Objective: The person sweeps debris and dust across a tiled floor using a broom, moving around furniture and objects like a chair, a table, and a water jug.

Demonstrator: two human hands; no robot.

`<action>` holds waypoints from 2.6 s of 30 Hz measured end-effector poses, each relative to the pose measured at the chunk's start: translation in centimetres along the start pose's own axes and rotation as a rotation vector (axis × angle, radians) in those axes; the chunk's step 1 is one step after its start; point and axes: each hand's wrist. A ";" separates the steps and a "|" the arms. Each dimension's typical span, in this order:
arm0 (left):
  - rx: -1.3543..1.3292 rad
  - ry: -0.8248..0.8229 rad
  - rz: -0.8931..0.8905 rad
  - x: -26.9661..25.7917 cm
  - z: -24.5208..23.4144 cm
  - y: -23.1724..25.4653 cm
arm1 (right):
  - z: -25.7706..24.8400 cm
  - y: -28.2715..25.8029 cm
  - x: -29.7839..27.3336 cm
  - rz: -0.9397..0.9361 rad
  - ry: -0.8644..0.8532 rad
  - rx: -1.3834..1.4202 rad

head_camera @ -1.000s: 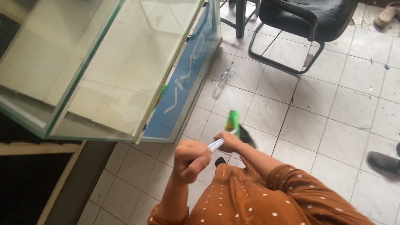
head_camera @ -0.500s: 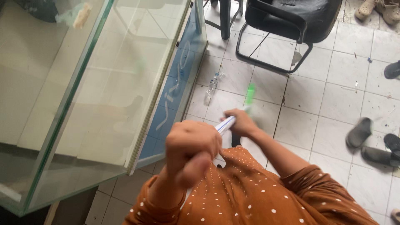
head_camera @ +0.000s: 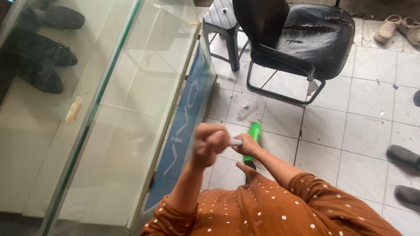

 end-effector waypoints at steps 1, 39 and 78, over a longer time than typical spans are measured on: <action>-0.064 -0.006 0.037 0.9 -0.7 1.1 | -0.6 0.7 0.4 0.004 0.028 -0.084; 0.185 -0.550 0.149 13.1 9.5 -3.3 | -8.0 6.5 4.1 -0.114 -0.105 0.035; -0.579 -2.006 -1.008 18.0 51.5 -21.8 | -14.1 27.5 -26.3 1.063 2.011 0.104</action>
Point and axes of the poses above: each hand's wrist, its own x-axis towards the middle knuckle, its own z-axis out of the palm, y = z × x, and after that the axes turned 4 degrees about y, right-handed
